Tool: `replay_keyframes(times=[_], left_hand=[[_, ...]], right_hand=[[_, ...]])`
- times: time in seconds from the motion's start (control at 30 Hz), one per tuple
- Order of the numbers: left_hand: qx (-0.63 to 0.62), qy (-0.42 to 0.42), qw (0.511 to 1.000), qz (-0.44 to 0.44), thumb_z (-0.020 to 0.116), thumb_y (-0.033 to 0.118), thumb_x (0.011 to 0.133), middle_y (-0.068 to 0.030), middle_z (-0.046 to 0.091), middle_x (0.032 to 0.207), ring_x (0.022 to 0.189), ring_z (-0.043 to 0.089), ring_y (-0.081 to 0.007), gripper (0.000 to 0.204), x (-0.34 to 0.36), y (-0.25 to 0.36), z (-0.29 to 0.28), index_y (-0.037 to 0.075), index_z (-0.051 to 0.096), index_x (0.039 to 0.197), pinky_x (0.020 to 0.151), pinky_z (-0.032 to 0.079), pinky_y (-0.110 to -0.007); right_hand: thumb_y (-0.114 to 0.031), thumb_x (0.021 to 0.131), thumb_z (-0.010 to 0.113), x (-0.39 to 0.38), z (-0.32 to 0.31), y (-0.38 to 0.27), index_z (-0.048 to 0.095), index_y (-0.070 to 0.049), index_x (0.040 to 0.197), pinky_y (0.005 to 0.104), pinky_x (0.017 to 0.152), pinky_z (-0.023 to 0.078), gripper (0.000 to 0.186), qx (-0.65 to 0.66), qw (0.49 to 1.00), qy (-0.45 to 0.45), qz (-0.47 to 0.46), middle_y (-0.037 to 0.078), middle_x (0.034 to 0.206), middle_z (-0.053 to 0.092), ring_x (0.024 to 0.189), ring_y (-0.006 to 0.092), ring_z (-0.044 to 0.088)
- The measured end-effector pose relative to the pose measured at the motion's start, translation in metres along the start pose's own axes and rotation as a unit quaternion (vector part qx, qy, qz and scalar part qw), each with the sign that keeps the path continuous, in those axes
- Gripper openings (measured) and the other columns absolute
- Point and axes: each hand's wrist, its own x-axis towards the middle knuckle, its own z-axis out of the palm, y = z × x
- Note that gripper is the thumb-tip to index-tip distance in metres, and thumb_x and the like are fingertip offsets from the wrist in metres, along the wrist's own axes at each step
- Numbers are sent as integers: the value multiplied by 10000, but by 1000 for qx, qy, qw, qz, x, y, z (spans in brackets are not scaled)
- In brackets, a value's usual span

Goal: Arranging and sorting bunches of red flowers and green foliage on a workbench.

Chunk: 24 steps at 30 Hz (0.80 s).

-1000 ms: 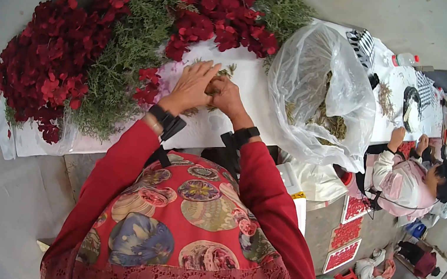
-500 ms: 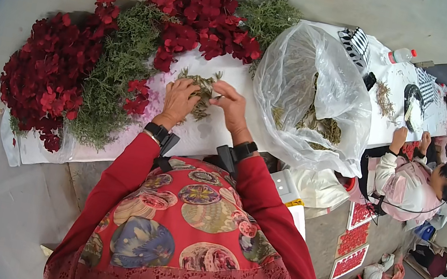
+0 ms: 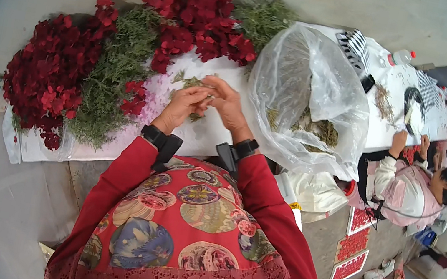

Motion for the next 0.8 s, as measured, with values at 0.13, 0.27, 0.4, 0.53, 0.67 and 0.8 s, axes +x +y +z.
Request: replay_keyframes(times=[0.13, 0.27, 0.4, 0.53, 0.67, 0.8], left_hand=[[73, 50, 994, -63, 689, 140, 815, -7, 621, 767, 665, 582, -102, 251, 5, -21, -12, 22, 649, 1033, 586, 485, -242], [303, 144, 937, 100, 725, 160, 758, -71, 614, 763, 657, 595, -208, 289, 8, -34, -26, 21, 654, 1001, 622, 509, -315], [540, 187, 786, 235, 718, 142, 736, -130, 606, 878, 767, 609, -295, 307, 5, -36, -32, 26, 642, 1010, 700, 514, -368], [553, 198, 779, 218, 712, 130, 724, -156, 581, 969, 856, 593, -333, 307, -5, -33, -26, 32, 639, 1005, 742, 504, -384], [534, 177, 807, 181, 707, 124, 733, -144, 601, 931, 829, 610, -321, 282, -16, -19, -21, 26, 637, 988, 715, 505, -383], [536, 165, 801, 209, 701, 117, 746, -143, 612, 897, 801, 623, -313, 261, -35, -1, -28, 23, 638, 981, 696, 505, -382]], right_hand=[[84, 752, 552, -12, 0, -5, 497, -41, 1315, 340, 807, 532, 579, -88, 996, -26, 16, 120, 1338, 509, 1114, 220, 574], [46, 769, 595, -59, -72, -49, 640, -72, 1094, 314, 754, 533, 349, -556, 798, 189, -131, 96, 1082, 642, 973, 184, 638], [-44, 734, 657, -98, -159, -102, 657, -74, 1043, 409, 770, 527, 311, -753, 560, 343, 32, 142, 970, 675, 881, 310, 657], [-8, 719, 608, -73, -180, -135, 570, -71, 1182, 426, 756, 519, 469, -823, 400, 307, -260, 204, 909, 655, 831, 385, 641], [-35, 706, 618, -21, -181, -154, 473, -26, 1264, 471, 843, 478, 577, -785, 574, 228, -49, 268, 1052, 597, 994, 433, 575], [-71, 689, 622, 1, -201, -135, 448, 18, 1253, 459, 945, 444, 598, -765, 615, 175, 81, 294, 1224, 516, 1132, 445, 506]])
